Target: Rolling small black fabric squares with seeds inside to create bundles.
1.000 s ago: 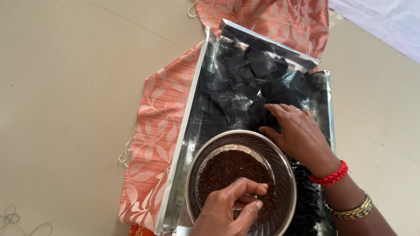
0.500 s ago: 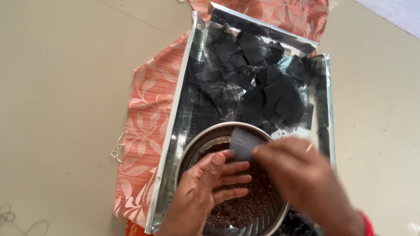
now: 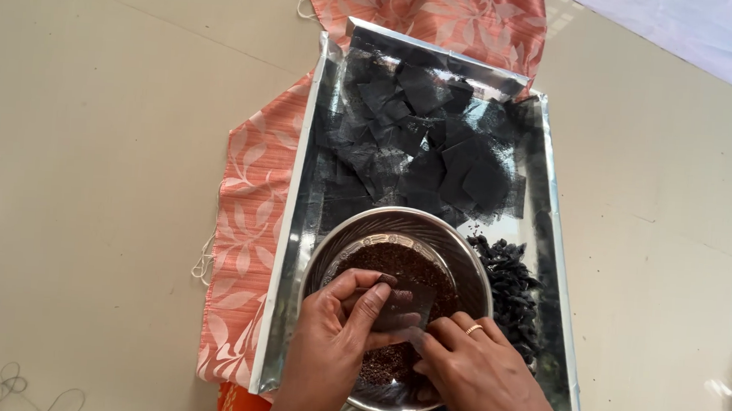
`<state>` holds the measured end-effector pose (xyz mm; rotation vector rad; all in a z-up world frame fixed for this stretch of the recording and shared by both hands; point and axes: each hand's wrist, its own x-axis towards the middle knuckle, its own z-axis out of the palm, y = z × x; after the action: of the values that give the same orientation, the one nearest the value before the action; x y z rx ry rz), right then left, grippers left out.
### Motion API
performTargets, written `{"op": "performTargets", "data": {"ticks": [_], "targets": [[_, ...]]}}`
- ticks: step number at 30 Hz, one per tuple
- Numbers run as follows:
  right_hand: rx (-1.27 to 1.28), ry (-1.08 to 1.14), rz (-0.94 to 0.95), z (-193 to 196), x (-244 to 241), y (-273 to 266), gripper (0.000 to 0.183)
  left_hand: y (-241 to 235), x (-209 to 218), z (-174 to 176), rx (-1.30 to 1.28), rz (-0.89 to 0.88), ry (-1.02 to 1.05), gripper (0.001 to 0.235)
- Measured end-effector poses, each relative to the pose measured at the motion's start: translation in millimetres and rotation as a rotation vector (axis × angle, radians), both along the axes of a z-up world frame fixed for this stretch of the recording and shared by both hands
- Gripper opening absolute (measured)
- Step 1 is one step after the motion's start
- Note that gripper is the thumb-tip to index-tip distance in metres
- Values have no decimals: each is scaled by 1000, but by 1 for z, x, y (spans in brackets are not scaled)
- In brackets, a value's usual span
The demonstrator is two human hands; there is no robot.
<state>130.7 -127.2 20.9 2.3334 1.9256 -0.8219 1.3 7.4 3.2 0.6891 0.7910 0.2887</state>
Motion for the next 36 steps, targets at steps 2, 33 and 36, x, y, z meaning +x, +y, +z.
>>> {"op": "performTargets", "data": {"ticks": [2, 33, 36], "targets": [[-48, -9, 14, -11, 1, -2, 32, 2, 0, 3, 1, -7, 14, 26], [205, 288, -557, 46, 14, 21, 28, -15, 5, -15, -43, -150, -126, 25], [177, 271, -554, 47, 13, 19, 31, -15, 4, -16, -19, -164, -142, 25]]}}
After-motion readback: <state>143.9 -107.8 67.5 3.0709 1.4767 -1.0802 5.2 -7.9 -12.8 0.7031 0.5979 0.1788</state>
